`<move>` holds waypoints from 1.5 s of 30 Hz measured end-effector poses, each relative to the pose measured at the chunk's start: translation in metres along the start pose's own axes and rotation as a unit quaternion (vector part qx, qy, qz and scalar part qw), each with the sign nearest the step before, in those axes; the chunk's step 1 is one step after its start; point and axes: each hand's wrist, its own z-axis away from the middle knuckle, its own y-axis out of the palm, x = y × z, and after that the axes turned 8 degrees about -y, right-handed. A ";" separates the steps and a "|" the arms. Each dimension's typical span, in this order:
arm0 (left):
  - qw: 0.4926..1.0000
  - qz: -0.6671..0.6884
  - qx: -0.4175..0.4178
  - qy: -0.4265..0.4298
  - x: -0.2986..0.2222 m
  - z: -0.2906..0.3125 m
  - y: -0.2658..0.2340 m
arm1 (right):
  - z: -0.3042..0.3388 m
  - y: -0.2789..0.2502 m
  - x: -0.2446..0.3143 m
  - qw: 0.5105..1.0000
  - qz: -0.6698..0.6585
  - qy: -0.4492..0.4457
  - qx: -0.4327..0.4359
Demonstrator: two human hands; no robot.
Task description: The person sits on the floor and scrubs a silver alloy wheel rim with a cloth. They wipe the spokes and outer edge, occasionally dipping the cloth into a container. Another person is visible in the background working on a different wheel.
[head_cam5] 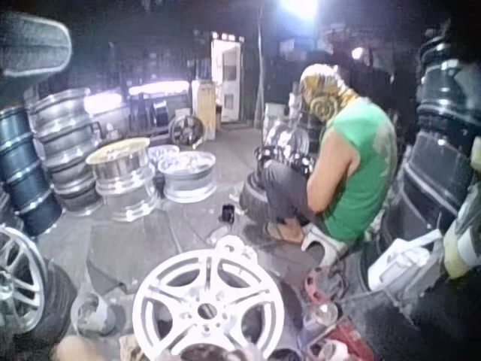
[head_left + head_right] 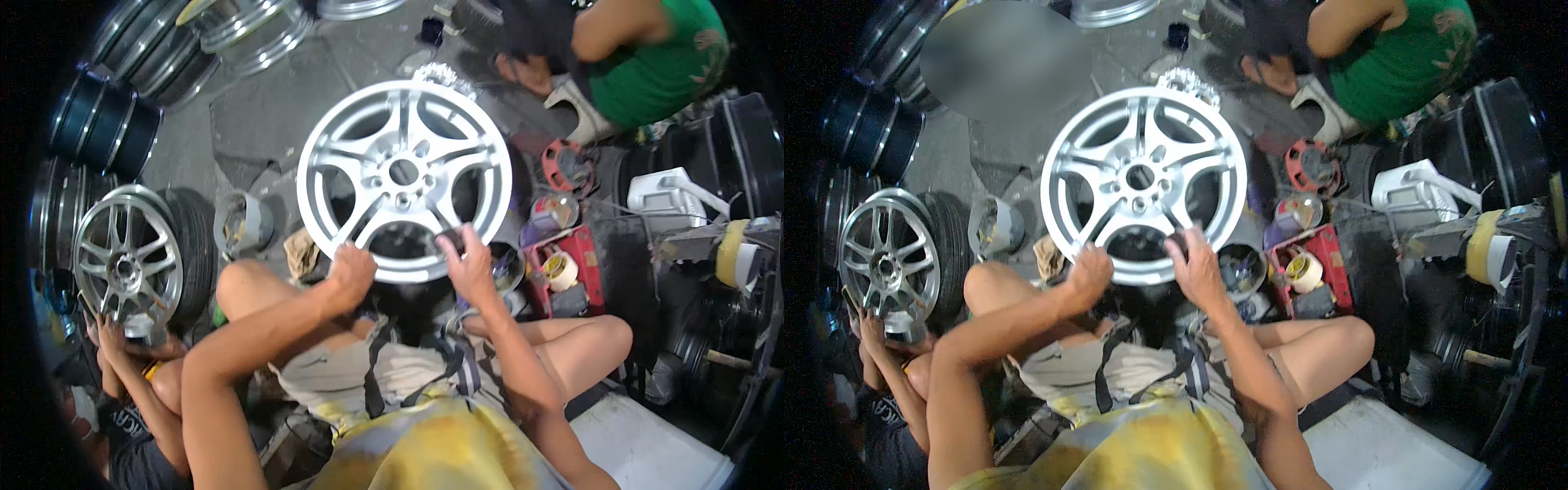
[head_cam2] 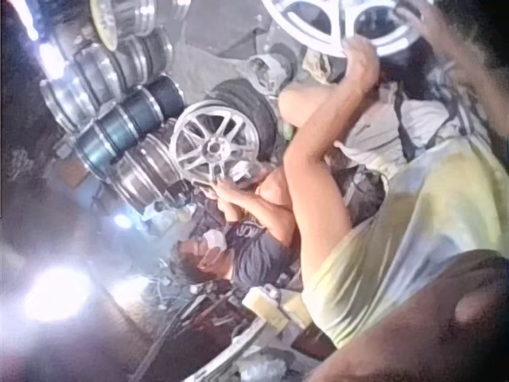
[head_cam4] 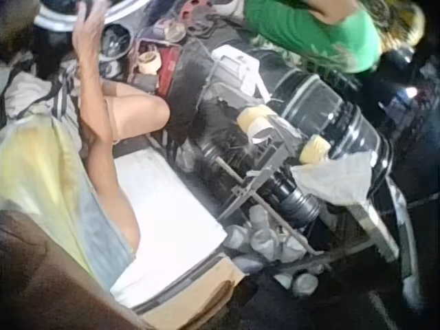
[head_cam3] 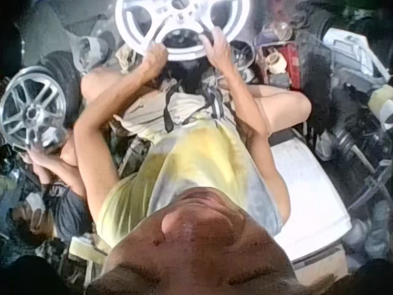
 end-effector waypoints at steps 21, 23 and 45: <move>0.885 0.455 0.034 -0.094 0.005 0.046 -0.065 | -0.038 0.043 -0.035 0.972 -0.091 0.036 0.214; 0.912 0.401 0.037 -0.075 0.005 0.039 -0.054 | -0.044 0.049 -0.030 0.964 -0.115 0.079 0.227; 0.883 0.385 -0.088 -0.254 0.159 -0.049 -0.062 | -0.047 0.095 -0.036 0.949 -0.092 0.037 0.299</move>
